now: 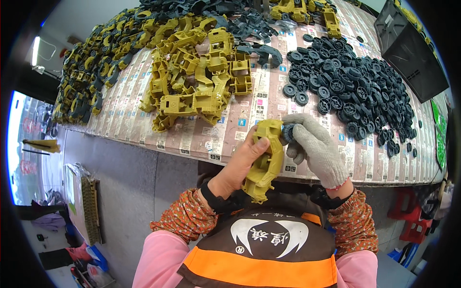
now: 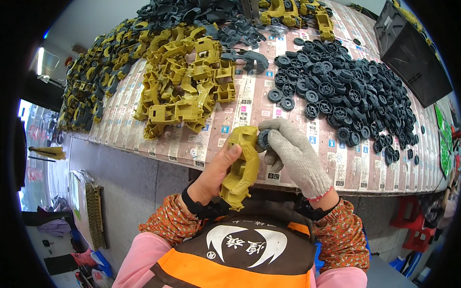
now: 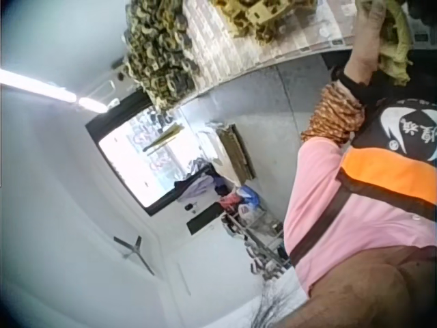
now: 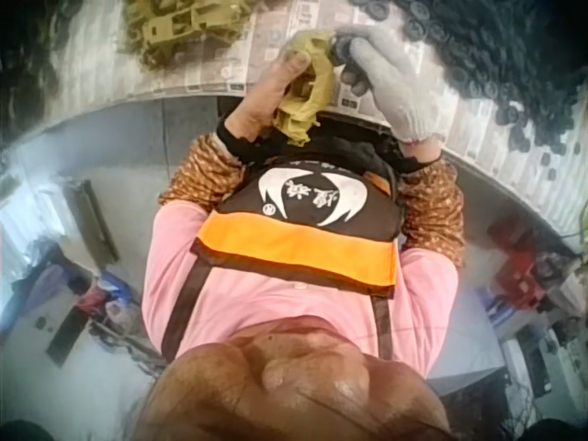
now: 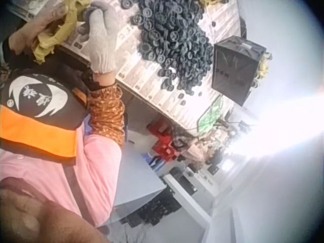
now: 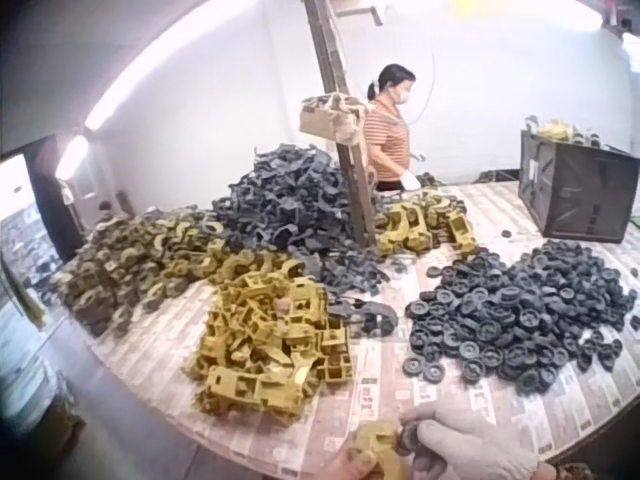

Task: The person repeatedly picks yellow plastic housings and black circular inserts from a table, presses the inserts into the housings, and places the assembled units back on the table. The process is performed one at a time with gloved hands, and the assembled parts accumulate in a growing pile.

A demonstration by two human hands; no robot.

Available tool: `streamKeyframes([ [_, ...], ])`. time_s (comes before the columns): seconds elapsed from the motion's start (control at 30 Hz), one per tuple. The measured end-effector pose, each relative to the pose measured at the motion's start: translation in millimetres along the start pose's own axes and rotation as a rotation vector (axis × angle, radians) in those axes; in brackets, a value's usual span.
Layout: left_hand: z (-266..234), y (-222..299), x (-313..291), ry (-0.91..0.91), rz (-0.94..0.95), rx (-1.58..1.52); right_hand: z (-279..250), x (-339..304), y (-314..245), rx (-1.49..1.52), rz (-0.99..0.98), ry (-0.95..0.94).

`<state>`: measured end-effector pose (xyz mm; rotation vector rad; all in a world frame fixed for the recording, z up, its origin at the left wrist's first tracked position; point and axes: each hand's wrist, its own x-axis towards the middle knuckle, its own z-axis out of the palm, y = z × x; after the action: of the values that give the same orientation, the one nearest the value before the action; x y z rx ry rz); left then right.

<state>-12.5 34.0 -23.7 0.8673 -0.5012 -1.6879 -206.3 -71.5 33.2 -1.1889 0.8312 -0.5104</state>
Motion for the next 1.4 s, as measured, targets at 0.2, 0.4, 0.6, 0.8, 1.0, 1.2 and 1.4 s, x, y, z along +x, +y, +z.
streamKeyframes([
  [0.2, 16, -5, -1, 0.057, 0.023, 0.128, 6, 4, 26, -0.028, -0.08, 0.114],
  [0.4, 20, -15, 0, 0.056, 0.125, 0.276, 8, 0, 38, -0.066, -0.068, 0.195],
  [0.6, 17, -20, 3, 0.065, 0.2, 0.376, 15, -11, 34, 0.242, -0.081, 0.128],
  [0.8, 17, -21, 3, 0.09, 0.126, 0.302, 0, -12, 45, 0.185, -0.038, 0.111],
  [1.0, 19, -23, 3, 0.123, 0.231, 0.444, 12, -20, 39, -0.036, -0.094, 0.242],
  [1.2, 21, -26, 0, 0.15, 0.37, 0.818, 19, -29, 54, -0.322, -0.362, 0.297],
  [1.4, 23, -19, -5, 0.106, 0.243, 1.068, 10, -37, 54, -0.735, -0.463, 0.287],
])
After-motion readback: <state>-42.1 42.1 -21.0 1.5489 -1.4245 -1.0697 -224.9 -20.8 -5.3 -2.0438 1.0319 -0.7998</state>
